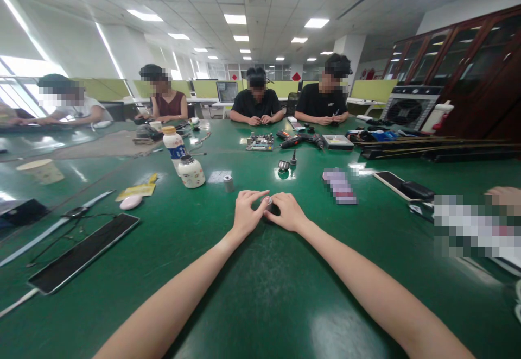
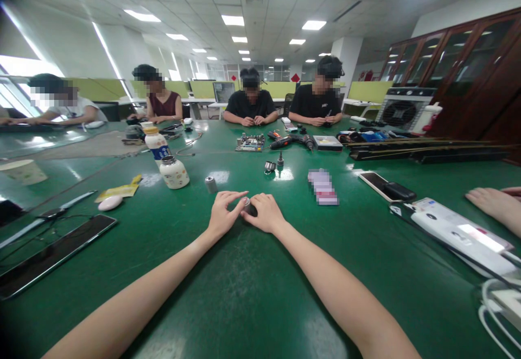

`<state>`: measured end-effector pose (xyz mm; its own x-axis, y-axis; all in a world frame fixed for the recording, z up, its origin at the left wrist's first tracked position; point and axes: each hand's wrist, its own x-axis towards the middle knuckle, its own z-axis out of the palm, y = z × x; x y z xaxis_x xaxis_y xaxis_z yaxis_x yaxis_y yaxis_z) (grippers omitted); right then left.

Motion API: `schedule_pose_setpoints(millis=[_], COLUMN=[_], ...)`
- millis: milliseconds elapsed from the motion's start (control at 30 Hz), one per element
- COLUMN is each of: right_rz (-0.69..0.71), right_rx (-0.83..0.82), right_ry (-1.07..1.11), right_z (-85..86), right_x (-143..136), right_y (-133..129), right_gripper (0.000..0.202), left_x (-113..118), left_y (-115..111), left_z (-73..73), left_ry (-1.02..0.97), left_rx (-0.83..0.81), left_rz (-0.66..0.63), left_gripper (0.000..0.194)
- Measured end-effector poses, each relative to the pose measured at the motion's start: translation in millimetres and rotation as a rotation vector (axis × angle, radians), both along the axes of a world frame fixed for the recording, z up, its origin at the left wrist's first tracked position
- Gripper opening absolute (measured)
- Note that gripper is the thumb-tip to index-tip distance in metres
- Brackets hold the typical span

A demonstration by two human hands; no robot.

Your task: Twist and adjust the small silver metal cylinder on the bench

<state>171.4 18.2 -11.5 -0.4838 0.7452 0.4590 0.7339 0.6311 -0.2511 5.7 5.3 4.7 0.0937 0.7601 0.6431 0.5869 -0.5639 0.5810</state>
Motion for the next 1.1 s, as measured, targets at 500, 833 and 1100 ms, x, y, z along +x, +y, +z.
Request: schedule_pose_setpoints(millis=[500, 833, 1100], right_rz=[0.003, -0.007, -0.012], right_rx=[-0.001, 0.002, 0.0], right_ry=[-0.002, 0.001, -0.008], right_z=[3.1, 3.4, 2.7], right_x=[-1.1, -1.6, -1.1], right_y=[-1.8, -2.3, -1.6], right_gripper=[0.029, 0.029, 0.031], left_x=[-0.5, -7.2, -3.3], left_y=[3.3, 10.6, 4.9], left_z=[-7.4, -32.5, -11.9], left_ry=[0.001, 0.153, 0.046], left_rx=[0.031, -0.087, 0.01], left_rz=[0.283, 0.379, 0.351], left_gripper=[0.018, 0.015, 0.018])
